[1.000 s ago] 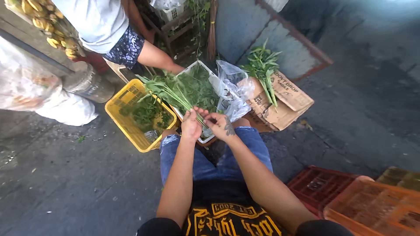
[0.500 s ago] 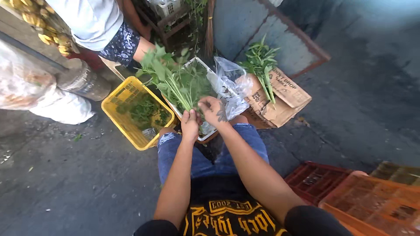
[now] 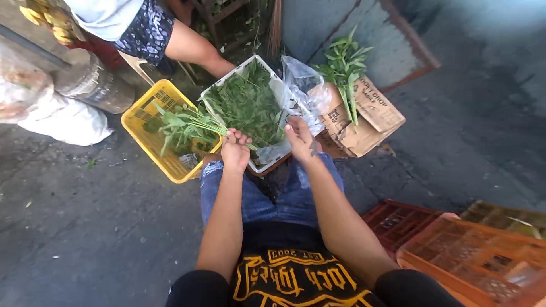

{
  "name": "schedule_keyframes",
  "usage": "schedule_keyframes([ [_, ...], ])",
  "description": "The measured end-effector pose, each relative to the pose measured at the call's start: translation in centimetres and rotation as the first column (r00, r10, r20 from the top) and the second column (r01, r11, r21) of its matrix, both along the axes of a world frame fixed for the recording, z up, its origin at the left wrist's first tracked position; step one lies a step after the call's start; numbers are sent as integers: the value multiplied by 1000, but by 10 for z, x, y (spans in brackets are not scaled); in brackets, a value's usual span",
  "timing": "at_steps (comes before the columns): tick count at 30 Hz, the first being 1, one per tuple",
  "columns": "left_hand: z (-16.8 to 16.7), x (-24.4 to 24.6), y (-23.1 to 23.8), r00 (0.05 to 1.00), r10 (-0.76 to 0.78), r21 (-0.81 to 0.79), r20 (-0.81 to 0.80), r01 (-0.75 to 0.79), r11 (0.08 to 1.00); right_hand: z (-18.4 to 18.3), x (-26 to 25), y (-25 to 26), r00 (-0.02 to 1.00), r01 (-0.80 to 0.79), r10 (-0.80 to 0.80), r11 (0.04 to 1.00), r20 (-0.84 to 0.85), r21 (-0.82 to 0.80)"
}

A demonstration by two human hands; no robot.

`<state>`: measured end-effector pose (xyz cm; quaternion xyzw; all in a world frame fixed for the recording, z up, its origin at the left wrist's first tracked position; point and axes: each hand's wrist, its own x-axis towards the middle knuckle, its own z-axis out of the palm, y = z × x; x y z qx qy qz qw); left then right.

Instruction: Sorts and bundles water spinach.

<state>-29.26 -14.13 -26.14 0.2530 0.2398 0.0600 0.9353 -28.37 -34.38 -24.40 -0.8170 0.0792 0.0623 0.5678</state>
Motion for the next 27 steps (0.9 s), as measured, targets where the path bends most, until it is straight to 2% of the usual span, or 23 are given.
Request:
schedule_keyframes([
  [2, 3, -6, -10, 998, -51, 10, 36, 51, 999, -6, -14, 29, 979, 204, -201, 927, -41, 315],
  [3, 2, -14, -21, 993, -111, 53, 37, 109, 993, -6, -19, 45, 957, 288, -277, 860, -90, 422],
  [5, 0, -27, -50, 969, -243, 156, -54, 248, 956, -9, -18, 67, 932, 355, -337, 763, -137, 540],
  [7, 0, -33, -64, 960, -262, 127, -101, 273, 953, -17, -13, 69, 929, 336, -365, 753, -64, 566],
  [9, -2, -31, -59, 968, -235, 103, -86, 244, 964, -23, -8, 64, 928, 288, -370, 786, 44, 547],
  [12, -5, -39, -69, 951, -298, 212, -84, 309, 927, -26, -17, 66, 915, 241, -359, 853, 184, 463],
  [15, 1, -37, -68, 937, -347, 246, -33, 344, 906, -25, -16, 63, 902, 304, -403, 848, 155, 434],
  [17, -1, -33, -60, 944, -329, 275, 3, 315, 908, -26, -11, 54, 936, 247, -323, 886, 141, 392],
  [18, -3, -29, -56, 952, -306, 292, 9, 290, 911, -27, -9, 48, 964, 152, -214, 930, 159, 334],
  [20, -9, -24, -46, 962, -270, 324, -27, 265, 908, -25, -10, 40, 991, -86, 75, 992, 113, 96],
  [21, -11, -21, -42, 964, -263, 333, -45, 263, 906, -24, -11, 41, 979, -189, 190, 982, 74, -31],
  [23, -16, -20, -36, 960, -267, 338, -81, 279, 899, -26, -16, 49, 947, -302, 318, 931, 48, -206],
  [25, -24, -21, -30, 952, -295, 327, -81, 305, 894, -31, -19, 57, 926, -349, 374, 900, 54, -260],
  [27, -30, -21, -18, 945, -325, 324, -44, 321, 890, -39, -17, 61, 912, -387, 407, 894, 53, -226],
])
